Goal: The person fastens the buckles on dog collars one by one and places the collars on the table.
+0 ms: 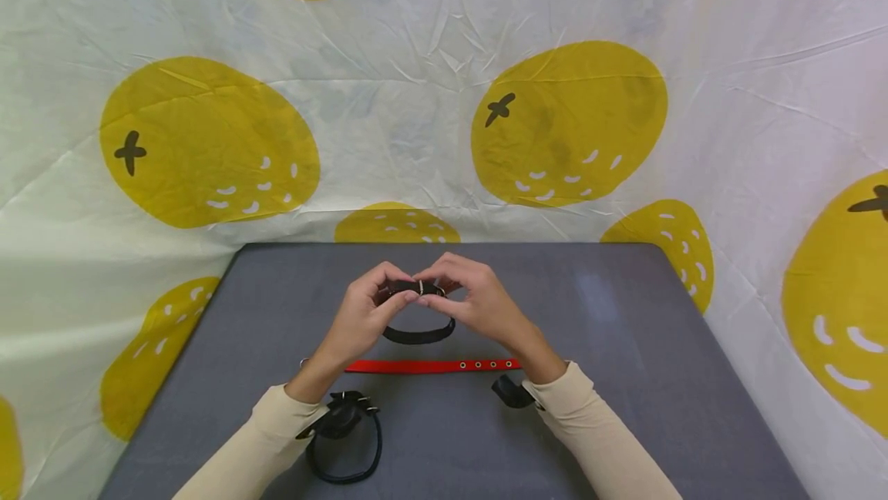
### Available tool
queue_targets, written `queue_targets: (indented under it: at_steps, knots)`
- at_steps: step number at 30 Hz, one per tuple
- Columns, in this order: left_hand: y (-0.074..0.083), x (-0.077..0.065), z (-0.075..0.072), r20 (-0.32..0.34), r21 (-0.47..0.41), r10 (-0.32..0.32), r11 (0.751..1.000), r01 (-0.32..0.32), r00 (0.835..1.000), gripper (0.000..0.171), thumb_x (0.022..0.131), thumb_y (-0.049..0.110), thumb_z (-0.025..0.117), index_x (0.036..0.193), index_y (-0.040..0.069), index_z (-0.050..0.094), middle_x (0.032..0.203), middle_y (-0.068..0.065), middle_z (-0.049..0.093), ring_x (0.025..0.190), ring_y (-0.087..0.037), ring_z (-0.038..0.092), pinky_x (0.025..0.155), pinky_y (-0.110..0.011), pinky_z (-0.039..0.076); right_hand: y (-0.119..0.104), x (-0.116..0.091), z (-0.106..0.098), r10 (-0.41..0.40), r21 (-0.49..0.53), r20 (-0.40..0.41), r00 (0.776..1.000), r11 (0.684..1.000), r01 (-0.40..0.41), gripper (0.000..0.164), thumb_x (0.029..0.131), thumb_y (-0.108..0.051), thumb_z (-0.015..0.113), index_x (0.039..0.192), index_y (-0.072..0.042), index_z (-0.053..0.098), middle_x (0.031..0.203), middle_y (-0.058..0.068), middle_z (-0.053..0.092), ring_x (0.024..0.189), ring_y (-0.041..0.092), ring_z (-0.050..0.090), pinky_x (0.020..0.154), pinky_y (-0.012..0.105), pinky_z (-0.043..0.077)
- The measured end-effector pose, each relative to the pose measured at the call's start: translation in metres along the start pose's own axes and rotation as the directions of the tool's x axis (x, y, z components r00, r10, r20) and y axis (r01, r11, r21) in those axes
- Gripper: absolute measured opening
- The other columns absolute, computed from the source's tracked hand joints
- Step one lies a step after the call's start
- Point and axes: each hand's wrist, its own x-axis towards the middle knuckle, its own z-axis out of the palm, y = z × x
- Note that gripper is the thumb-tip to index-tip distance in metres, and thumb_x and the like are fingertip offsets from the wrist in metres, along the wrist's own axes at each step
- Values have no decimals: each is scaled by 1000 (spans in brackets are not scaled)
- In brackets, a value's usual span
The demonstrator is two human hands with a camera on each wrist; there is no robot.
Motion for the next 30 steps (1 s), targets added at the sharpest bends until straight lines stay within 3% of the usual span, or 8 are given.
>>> queue_targets:
  at_steps: [6, 13, 19, 24, 30]
  knots:
    - [2, 1, -1, 3, 47, -6, 999, 6, 1000, 18, 95, 16, 70, 111, 11, 66, 95, -1, 68, 80, -21, 66, 71, -34, 56, -2, 2, 0, 7, -10, -15, 1000, 1000, -7, 28, 81, 10, 79, 105, -1, 71, 98, 11, 68, 82, 15, 63, 75, 30, 58]
    - [1, 2, -2, 35, 77, 4, 997, -7, 999, 16, 94, 16, 71, 109, 14, 68, 95, 2, 69, 76, -13, 63, 66, -27, 51, 10, -2, 4, 56, -19, 5, 998, 998, -56, 26, 80, 9, 77, 101, -1, 65, 92, 9, 64, 75, 20, 63, 70, 38, 59]
    - [0, 3, -2, 51, 99, 12, 995, -17, 999, 15, 97, 19, 68, 110, 15, 68, 97, 3, 70, 84, -10, 66, 73, -29, 55, 30, -9, 8, 110, -25, 12, 994, 994, -110, 25, 83, 2, 76, 102, -11, 65, 93, 1, 62, 78, 14, 61, 73, 34, 57]
    - [-1, 2, -3, 42, 124, 22, 992, -27, 999, 14, 99, 18, 66, 112, 13, 67, 96, 2, 70, 84, -9, 66, 77, -32, 58, 32, -10, 8, 117, -15, 22, 993, 993, -116, 24, 87, -2, 74, 104, -17, 65, 96, -4, 62, 81, 10, 61, 75, 33, 58]
    - [-1, -1, -4, 49, 167, 56, 984, -63, 997, 15, 98, 16, 66, 112, 11, 66, 94, 0, 70, 81, -9, 66, 72, -32, 58, 30, -10, 11, 102, -16, 24, 994, 995, -102, 27, 86, -6, 79, 107, -15, 65, 98, -2, 63, 83, 12, 62, 77, 36, 58]
